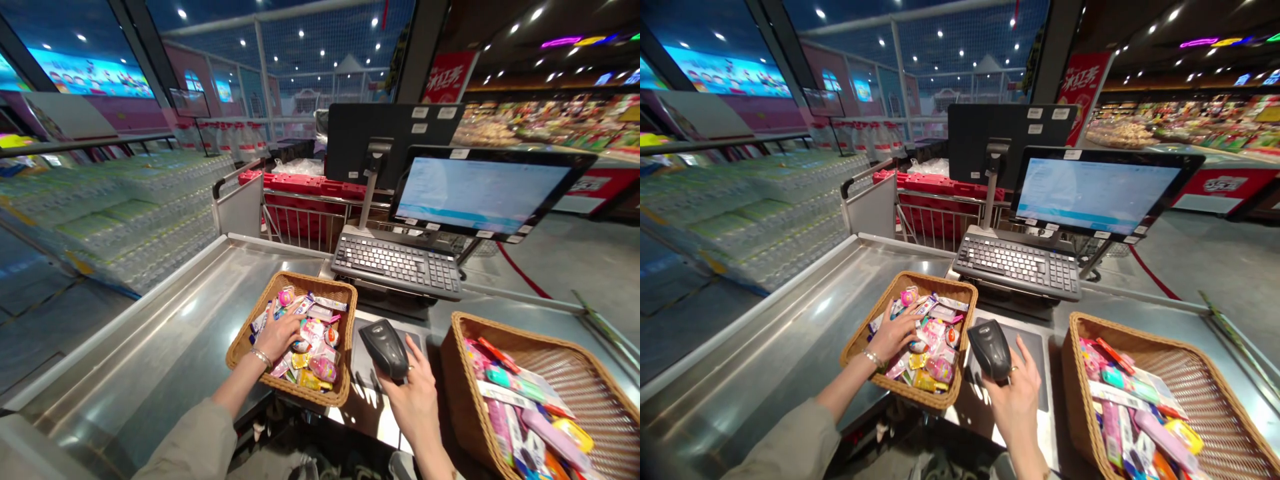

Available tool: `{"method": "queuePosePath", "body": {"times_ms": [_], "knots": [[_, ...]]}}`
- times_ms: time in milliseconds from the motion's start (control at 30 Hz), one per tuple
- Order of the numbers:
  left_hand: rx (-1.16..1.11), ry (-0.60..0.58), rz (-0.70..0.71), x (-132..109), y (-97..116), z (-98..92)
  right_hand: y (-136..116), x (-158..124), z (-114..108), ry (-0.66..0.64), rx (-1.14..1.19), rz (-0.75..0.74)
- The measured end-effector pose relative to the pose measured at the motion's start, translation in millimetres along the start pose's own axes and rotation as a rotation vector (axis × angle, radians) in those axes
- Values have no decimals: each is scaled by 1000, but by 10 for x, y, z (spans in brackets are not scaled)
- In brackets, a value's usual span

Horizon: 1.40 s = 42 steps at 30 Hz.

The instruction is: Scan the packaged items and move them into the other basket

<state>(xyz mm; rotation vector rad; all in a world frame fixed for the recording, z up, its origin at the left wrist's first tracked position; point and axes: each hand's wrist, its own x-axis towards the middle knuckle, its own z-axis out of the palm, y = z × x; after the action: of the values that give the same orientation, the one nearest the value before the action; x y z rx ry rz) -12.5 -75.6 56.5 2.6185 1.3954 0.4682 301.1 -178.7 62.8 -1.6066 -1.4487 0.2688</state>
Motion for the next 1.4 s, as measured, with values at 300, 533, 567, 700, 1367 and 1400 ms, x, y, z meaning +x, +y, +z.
{"method": "queuePosePath", "body": {"times_ms": [300, 533, 567, 700, 1367, 1400], "knots": [[24, -81, -162, -228, -51, -43, -2, -14, -9, -4, 15, 8], [82, 47, -518, -150, 8, -61, -24, 1, 16, -25, 11, 9], [89, 17, -525, -128, 25, -58, -25, 0, 20, -27, 11, 13], [106, -170, -512, -69, 66, -15, -18, -9, 27, -36, 15, 13], [71, -22, -170, -73, 116, 159, -6, 5, -18, -16, 15, -12], [85, -2, -155, -51, 133, 138, -1, 6, -21, -10, 14, -17]]}}
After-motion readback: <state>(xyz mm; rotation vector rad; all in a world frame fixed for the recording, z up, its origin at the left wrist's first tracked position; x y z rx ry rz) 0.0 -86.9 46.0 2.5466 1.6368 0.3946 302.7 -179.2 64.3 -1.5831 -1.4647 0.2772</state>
